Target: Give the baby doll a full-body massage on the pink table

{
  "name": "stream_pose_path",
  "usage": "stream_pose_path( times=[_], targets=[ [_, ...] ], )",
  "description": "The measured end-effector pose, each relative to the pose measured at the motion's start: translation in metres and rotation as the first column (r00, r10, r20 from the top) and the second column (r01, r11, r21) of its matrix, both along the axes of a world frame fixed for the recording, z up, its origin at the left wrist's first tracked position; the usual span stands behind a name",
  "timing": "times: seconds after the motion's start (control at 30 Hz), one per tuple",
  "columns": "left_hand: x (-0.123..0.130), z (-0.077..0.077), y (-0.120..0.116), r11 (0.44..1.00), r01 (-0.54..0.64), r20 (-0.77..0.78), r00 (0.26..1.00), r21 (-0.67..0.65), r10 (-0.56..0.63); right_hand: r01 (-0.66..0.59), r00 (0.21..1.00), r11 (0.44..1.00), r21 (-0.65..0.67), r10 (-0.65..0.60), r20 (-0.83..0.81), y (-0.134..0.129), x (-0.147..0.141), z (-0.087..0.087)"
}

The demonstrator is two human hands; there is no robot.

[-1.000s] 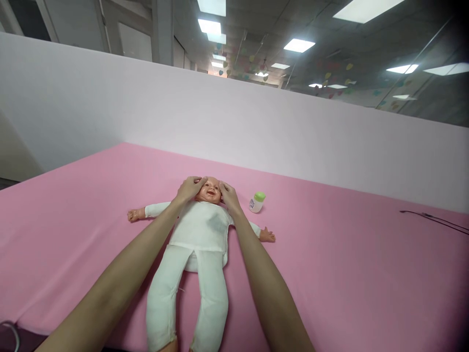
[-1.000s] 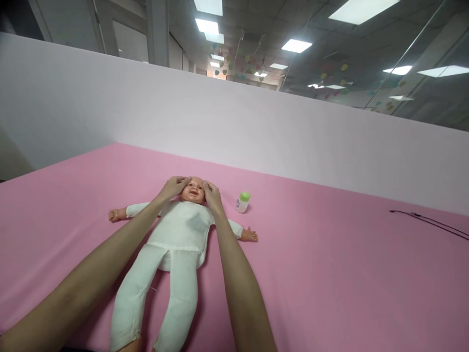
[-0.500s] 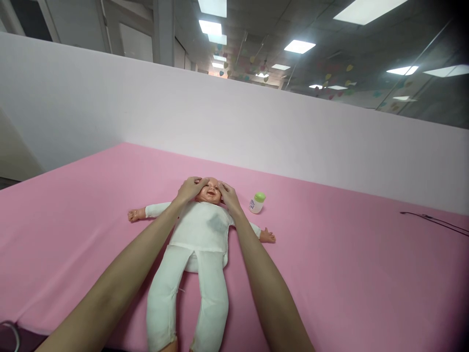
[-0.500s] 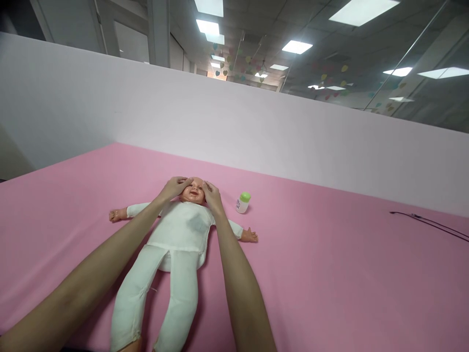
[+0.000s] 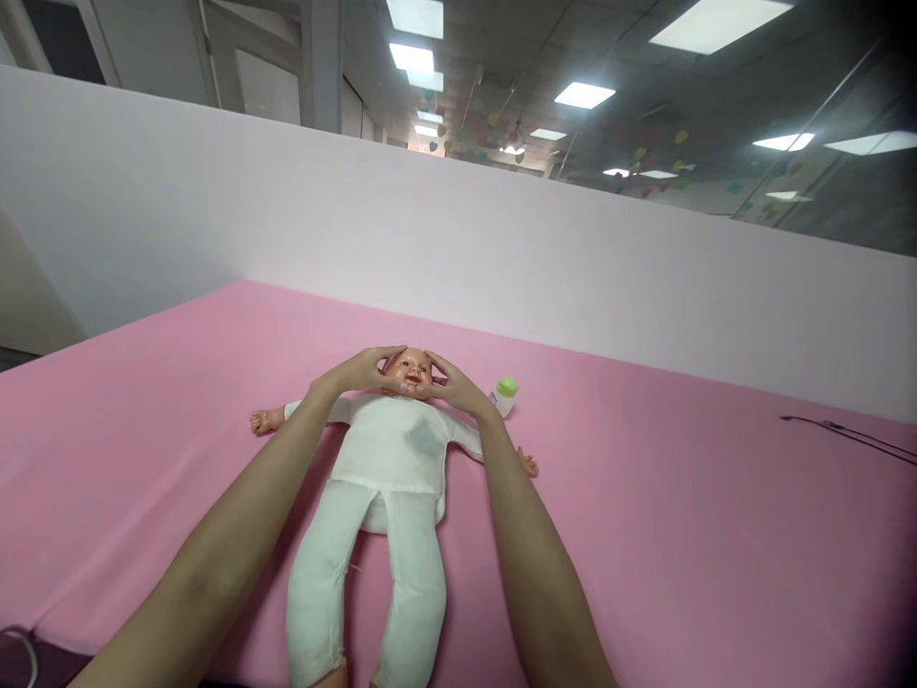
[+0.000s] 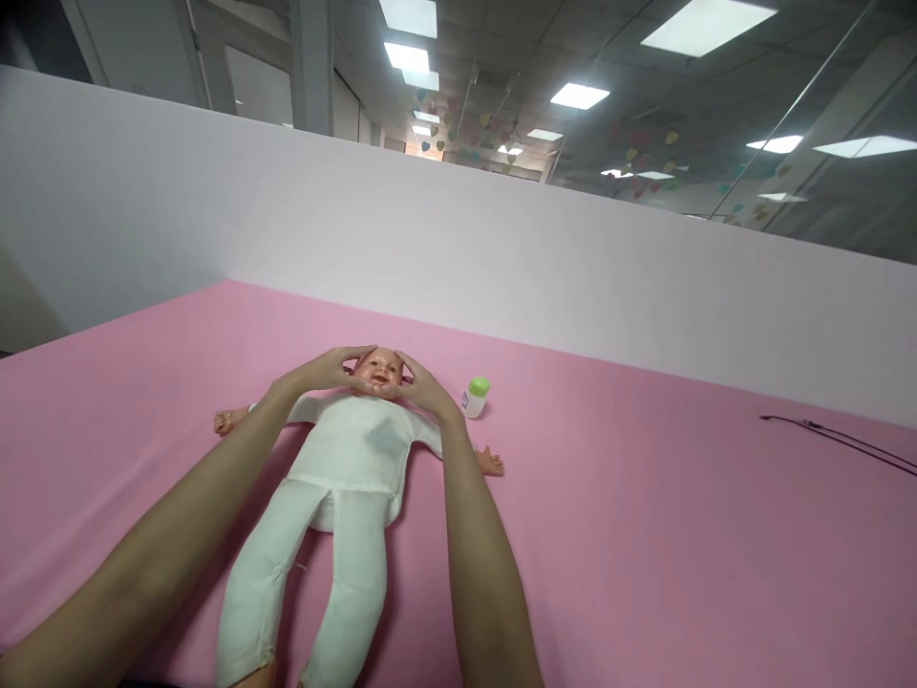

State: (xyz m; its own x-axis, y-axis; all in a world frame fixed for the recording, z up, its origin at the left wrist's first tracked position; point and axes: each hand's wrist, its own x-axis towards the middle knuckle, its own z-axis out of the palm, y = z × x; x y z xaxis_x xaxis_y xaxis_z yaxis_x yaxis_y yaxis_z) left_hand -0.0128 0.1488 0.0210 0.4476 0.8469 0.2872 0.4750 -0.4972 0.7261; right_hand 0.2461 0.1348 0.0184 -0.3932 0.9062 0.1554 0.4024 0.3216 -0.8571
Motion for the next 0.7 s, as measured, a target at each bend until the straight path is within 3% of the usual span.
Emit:
stream_pose_path(
  times=[0.13,0.4,0.7],
  targets=[
    [-0.006,0.005,-0.001,0.996,0.086,-0.036,0.996,0.007,-0.086,-0.033,0.999,0.999,-0.010,0.034,0.007,-0.001,0.006,0.005],
    [-0.006,0.005,-0.002,0.997,0.080,-0.081,0.993,-0.011,-0.081,0.022,0.990,0.999,0.033,-0.027,0.137,-0.009,-0.006,0.010],
    [-0.009,0.007,-0.006,0.995,0.091,-0.137,0.986,-0.037,-0.095,0.002,0.985,1.000,-0.004,-0.001,0.171,-0.010,0.000,0.012]
  ],
)
